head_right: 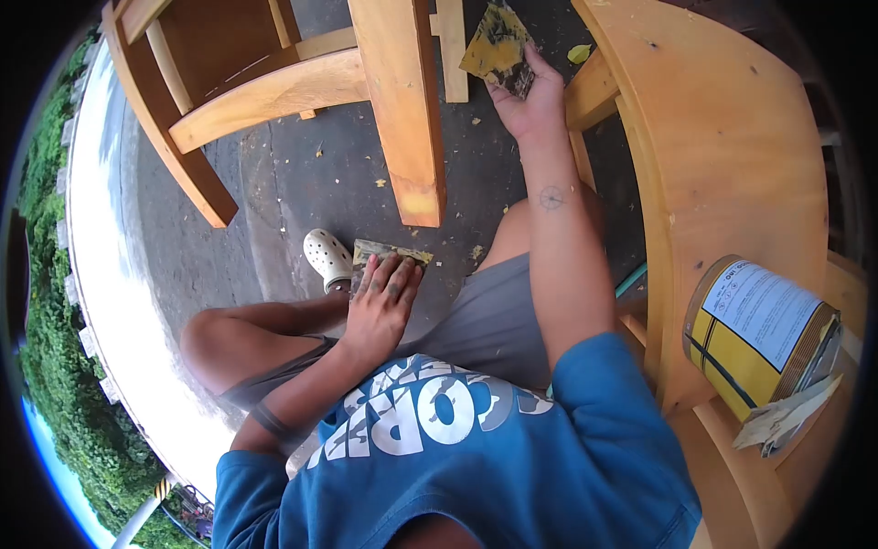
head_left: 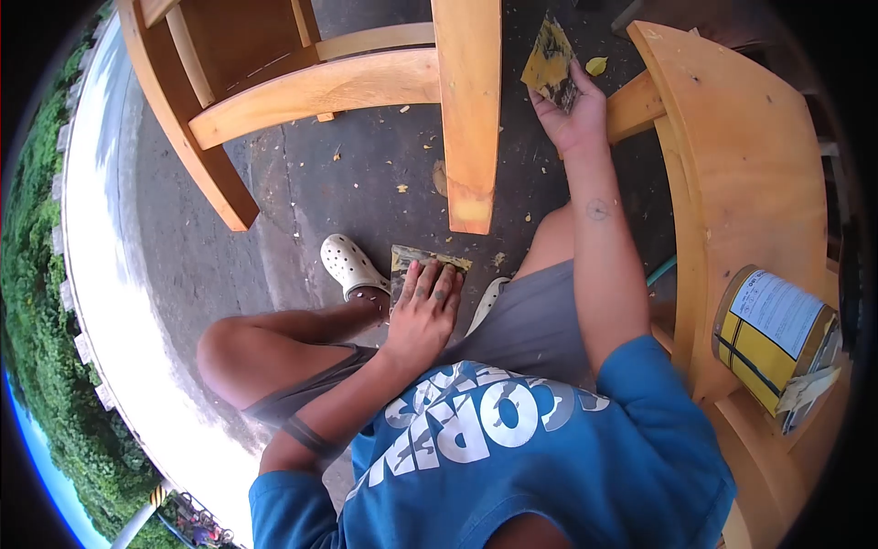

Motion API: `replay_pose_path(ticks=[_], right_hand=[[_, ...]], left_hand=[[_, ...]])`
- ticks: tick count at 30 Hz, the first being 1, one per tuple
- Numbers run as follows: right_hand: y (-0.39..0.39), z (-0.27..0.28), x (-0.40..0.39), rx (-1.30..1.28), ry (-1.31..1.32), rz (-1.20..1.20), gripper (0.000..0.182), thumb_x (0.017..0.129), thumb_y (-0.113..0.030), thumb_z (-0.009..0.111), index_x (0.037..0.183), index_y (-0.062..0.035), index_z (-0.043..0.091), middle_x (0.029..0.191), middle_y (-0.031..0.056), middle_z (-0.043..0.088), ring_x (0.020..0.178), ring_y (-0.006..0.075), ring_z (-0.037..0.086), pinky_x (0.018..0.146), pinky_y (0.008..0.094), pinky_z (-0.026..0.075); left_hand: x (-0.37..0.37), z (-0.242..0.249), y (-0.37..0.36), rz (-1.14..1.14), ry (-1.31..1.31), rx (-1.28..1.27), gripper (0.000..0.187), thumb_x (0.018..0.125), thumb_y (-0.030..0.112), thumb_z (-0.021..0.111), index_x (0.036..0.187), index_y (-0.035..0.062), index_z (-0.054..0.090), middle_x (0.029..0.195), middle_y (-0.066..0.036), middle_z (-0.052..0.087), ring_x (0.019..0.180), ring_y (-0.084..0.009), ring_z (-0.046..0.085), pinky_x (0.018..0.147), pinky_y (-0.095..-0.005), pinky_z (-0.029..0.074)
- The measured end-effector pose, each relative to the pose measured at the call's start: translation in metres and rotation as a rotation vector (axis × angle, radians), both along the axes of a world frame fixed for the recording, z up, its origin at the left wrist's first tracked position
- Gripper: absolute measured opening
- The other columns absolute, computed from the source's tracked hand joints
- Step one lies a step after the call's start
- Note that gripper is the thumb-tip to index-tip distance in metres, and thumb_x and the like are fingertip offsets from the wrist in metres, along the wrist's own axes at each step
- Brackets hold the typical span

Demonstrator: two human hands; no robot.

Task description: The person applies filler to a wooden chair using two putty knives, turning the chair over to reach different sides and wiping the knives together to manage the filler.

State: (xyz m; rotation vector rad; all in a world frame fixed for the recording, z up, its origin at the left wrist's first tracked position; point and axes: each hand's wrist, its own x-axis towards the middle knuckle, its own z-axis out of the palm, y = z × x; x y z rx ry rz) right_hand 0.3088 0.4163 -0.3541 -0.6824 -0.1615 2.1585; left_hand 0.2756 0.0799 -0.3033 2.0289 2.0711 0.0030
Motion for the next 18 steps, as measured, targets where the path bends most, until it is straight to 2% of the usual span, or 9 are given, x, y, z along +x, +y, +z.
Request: replay_pose_path(ticks=[1,5,7,9,10,11,14,16,18], right_hand=[[-0.001,0.005,0.000,0.001,-0.032,0.002,0.027,0.093,-0.016,0.048,0.116,-0.0022,0.053,0.116,0.0117,0.058,0.108,0.0273,0.055,0.092,0.0433,0.045],[0.000,0.006,-0.001,0.037,-0.011,0.013,0.027,0.093,-0.018,0.048,0.116,-0.0036,0.053,0.116,0.0106,0.058,0.108,0.0266,0.055,0.091,0.0431,0.045],[-0.001,0.004,-0.001,0.050,-0.017,0.020,0.027,0.093,-0.018,0.048,0.116,-0.0037,0.054,0.116,0.0103,0.058,0.108,0.0263,0.055,0.092,0.0427,0.045],[-0.003,0.007,-0.001,0.059,-0.026,0.022,0.027,0.093,-0.019,0.048,0.116,-0.0039,0.054,0.116,0.0101,0.058,0.108,0.0260,0.055,0.092,0.0424,0.045],[-0.003,0.009,0.001,0.057,-0.033,0.019,0.027,0.094,-0.019,0.048,0.116,-0.0041,0.054,0.116,0.0100,0.058,0.108,0.0258,0.055,0.092,0.0422,0.045],[-0.003,0.010,0.002,0.051,-0.041,0.016,0.027,0.094,-0.019,0.048,0.116,-0.0043,0.054,0.116,0.0099,0.058,0.108,0.0257,0.055,0.092,0.0420,0.045],[-0.002,0.018,0.005,0.083,-0.063,-0.020,0.027,0.094,-0.018,0.047,0.116,-0.0043,0.054,0.116,0.0099,0.058,0.108,0.0254,0.055,0.093,0.0421,0.045],[-0.006,0.026,0.006,0.071,-0.069,-0.050,0.026,0.094,-0.016,0.047,0.116,-0.0040,0.053,0.116,0.0110,0.058,0.108,0.0256,0.056,0.093,0.0420,0.045],[-0.011,0.039,0.005,0.064,-0.076,-0.072,0.026,0.094,-0.015,0.047,0.117,-0.0035,0.052,0.116,0.0115,0.058,0.107,0.0254,0.056,0.092,0.0414,0.046]], left_hand=[[-0.004,0.022,0.003,0.008,-0.074,-0.003,0.048,0.081,0.008,0.049,0.128,-0.0008,0.048,0.131,-0.017,0.045,0.126,-0.0336,0.039,0.108,-0.0523,0.027],[-0.035,0.117,0.074,0.124,0.057,0.265,0.053,0.072,-0.004,0.052,0.124,0.0055,0.053,0.125,-0.012,0.052,0.120,-0.0317,0.047,0.103,-0.0486,0.036],[-0.052,0.138,0.118,0.088,0.190,0.460,0.057,0.068,-0.009,0.052,0.123,0.0071,0.055,0.121,-0.011,0.055,0.114,-0.0323,0.052,0.097,-0.0449,0.043],[-0.064,0.142,0.150,0.108,0.109,0.398,0.049,0.073,-0.001,0.054,0.122,0.0029,0.054,0.119,-0.013,0.054,0.114,-0.0332,0.051,0.098,-0.0467,0.041],[-0.064,0.140,0.158,0.116,0.063,0.358,0.046,0.076,0.003,0.055,0.122,0.0008,0.054,0.118,-0.014,0.053,0.114,-0.0337,0.050,0.099,-0.0476,0.040],[-0.061,0.128,0.157,0.107,0.073,0.441,0.044,0.076,0.003,0.055,0.120,-0.0003,0.055,0.118,-0.014,0.053,0.111,-0.0325,0.052,0.097,-0.0465,0.041],[-0.024,0.084,0.112,0.115,0.032,0.331,0.042,0.076,0.004,0.055,0.118,-0.0003,0.056,0.120,-0.014,0.052,0.112,-0.0319,0.052,0.098,-0.0458,0.040],[0.007,0.052,0.067,0.086,0.004,0.187,0.049,0.071,-0.004,0.054,0.120,0.0029,0.056,0.123,-0.013,0.052,0.115,-0.0324,0.049,0.096,-0.0401,0.043],[0.015,0.018,0.027,0.157,-0.246,-0.142,0.052,0.069,-0.005,0.054,0.121,0.0017,0.054,0.125,-0.014,0.051,0.119,-0.0318,0.046,0.099,-0.0402,0.040]])
